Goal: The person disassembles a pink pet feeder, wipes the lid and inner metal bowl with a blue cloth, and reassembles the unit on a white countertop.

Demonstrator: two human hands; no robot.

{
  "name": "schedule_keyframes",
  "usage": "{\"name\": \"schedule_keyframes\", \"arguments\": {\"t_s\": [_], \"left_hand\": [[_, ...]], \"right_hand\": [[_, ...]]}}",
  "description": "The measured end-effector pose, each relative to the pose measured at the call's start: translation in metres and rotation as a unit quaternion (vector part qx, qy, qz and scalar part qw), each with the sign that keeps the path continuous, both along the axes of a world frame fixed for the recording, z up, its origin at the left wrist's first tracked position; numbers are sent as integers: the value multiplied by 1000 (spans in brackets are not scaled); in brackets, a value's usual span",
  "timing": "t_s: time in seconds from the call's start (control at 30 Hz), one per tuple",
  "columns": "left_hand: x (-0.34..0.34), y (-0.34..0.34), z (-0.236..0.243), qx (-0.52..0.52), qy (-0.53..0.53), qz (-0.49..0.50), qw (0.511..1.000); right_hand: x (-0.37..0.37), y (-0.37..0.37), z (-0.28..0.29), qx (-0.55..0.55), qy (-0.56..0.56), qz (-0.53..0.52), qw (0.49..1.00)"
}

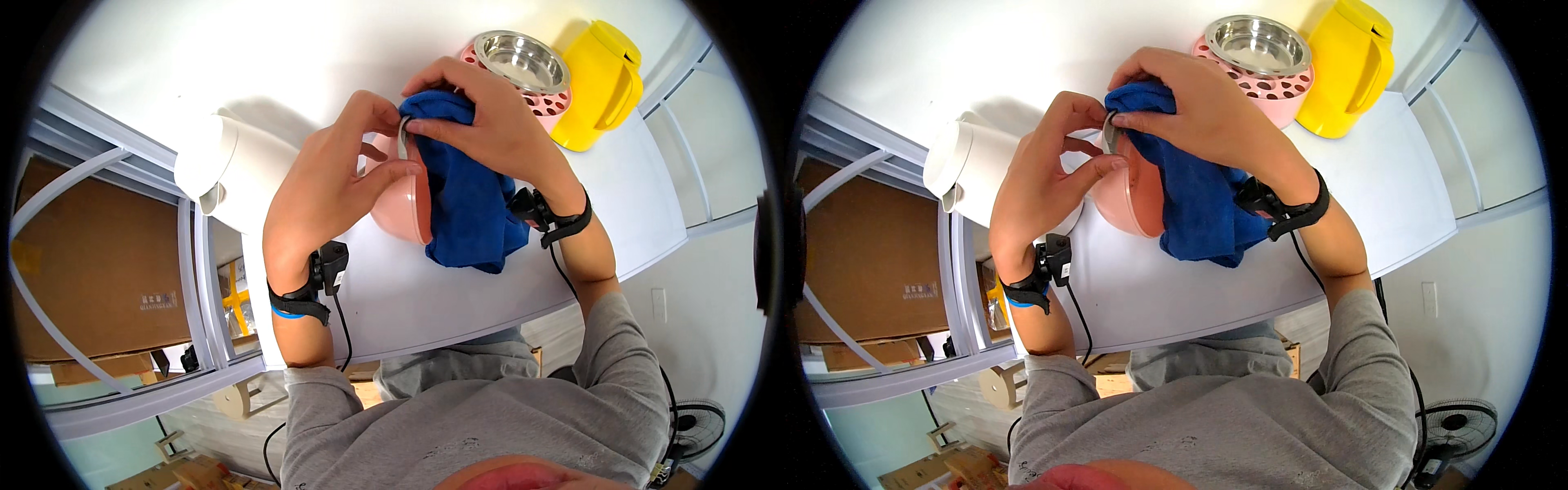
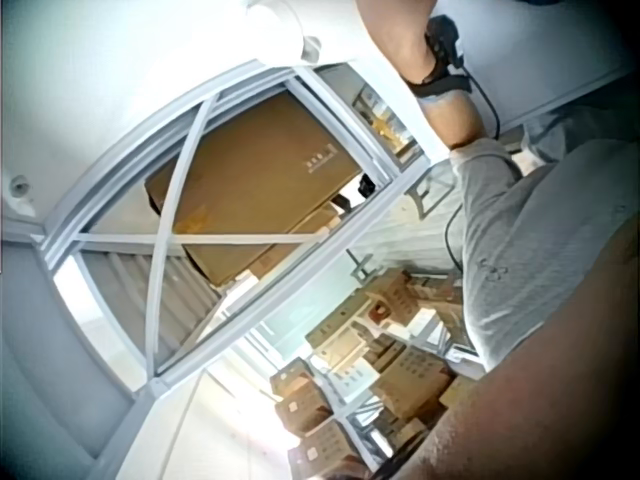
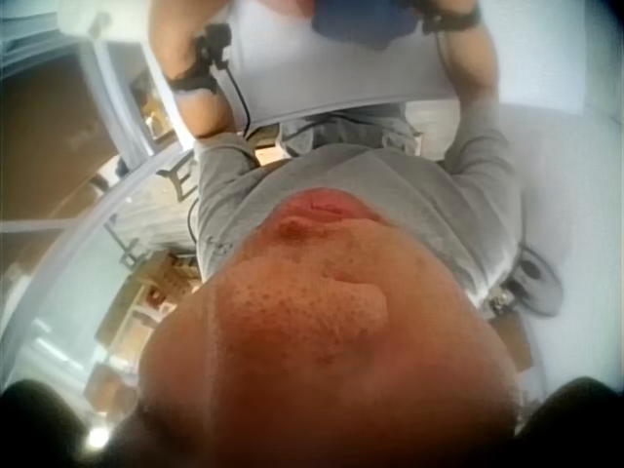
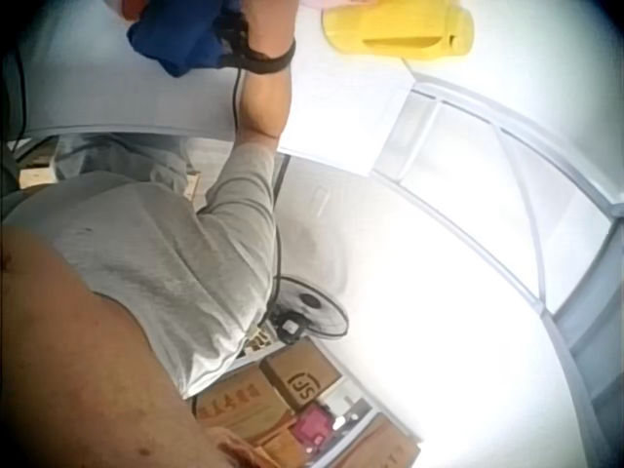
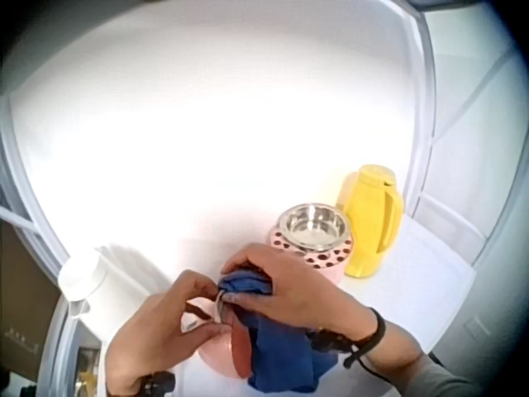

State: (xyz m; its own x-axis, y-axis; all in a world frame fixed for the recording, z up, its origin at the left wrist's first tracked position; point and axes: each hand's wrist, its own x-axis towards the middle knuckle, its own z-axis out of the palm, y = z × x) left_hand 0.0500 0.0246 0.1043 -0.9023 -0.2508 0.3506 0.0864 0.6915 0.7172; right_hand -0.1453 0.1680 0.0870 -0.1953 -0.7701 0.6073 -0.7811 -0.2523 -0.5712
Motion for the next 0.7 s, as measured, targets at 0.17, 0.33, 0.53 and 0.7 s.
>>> {"name": "schedule_keyframes", "arguments": {"t_s": [0.17,0.33,0.53,0.7], "left_hand": [[-1,3,0,-49,-10,30,998],[-3,-1,-8,-53,8,54,997],[-3,7,-2,-71,6,52,996],[-4,9,-2,-90,-17,88,992]], "right_hand": [[-2,7,11,-5,-2,35,999],[-8,12,15,-17,81,136,987],[-9,7,9,-35,116,67,990],[-8,14,17,-3,122,88,989]]}}
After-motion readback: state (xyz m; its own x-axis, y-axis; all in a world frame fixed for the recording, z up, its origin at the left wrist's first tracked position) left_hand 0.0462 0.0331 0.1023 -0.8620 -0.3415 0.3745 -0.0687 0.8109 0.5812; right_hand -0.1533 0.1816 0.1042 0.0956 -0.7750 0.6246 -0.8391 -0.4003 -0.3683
